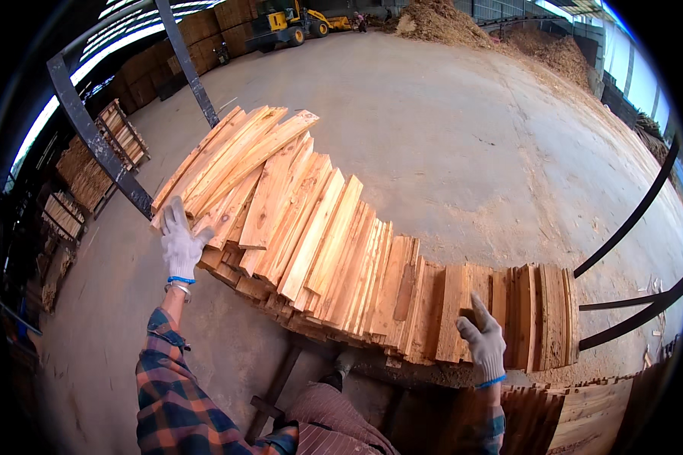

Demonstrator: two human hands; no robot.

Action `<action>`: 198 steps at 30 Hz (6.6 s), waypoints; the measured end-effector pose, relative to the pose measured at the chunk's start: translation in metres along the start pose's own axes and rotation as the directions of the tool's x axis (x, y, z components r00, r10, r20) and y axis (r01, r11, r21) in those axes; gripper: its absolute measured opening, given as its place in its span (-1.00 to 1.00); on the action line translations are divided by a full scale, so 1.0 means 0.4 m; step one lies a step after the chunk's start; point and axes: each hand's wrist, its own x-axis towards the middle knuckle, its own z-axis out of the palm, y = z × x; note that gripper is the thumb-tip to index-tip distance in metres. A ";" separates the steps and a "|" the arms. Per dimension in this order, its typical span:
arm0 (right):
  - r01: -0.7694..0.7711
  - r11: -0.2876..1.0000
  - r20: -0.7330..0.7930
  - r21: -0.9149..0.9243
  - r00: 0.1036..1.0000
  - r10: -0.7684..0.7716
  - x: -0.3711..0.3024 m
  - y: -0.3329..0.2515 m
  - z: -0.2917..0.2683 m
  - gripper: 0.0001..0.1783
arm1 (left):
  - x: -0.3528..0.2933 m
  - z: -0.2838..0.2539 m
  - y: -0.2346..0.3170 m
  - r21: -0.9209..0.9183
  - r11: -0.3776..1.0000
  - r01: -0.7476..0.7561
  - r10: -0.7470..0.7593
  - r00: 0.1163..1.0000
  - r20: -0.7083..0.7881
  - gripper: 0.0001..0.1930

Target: The person repeatedly picks up wooden planks from a large pile and stacks them onto a metal rack. The worker handles the planks one by one or in small groups, placing them carefully to build a neat stack on the rack.

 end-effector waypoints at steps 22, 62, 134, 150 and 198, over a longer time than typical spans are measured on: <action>-0.062 0.996 0.670 0.065 0.742 0.003 0.403 -0.246 1.037 -0.04 | 0.295 0.073 -0.032 0.323 0.888 -0.326 0.165 0.884 0.437 0.12; -0.422 0.639 0.596 0.643 0.800 -0.070 0.450 -0.351 1.060 -0.30 | 0.489 0.076 0.021 0.131 0.939 -0.317 0.211 0.834 0.510 0.03; -0.256 0.917 -0.872 -0.307 0.462 -0.163 -1.082 -0.126 -0.621 0.10 | -1.109 -0.898 1.393 -0.399 -0.239 0.885 0.896 0.042 -0.443 -0.24; -0.332 0.936 -0.965 0.114 0.187 0.183 -1.293 0.010 -0.734 -0.46 | -1.354 -1.107 1.473 -0.641 -0.326 0.695 0.754 -0.218 -0.620 -0.18; -0.738 0.287 -0.778 0.611 -0.493 0.390 -1.736 0.488 -0.719 -0.36 | -1.518 -0.910 1.537 -0.594 -0.404 -0.695 0.904 -0.203 -0.377 -0.29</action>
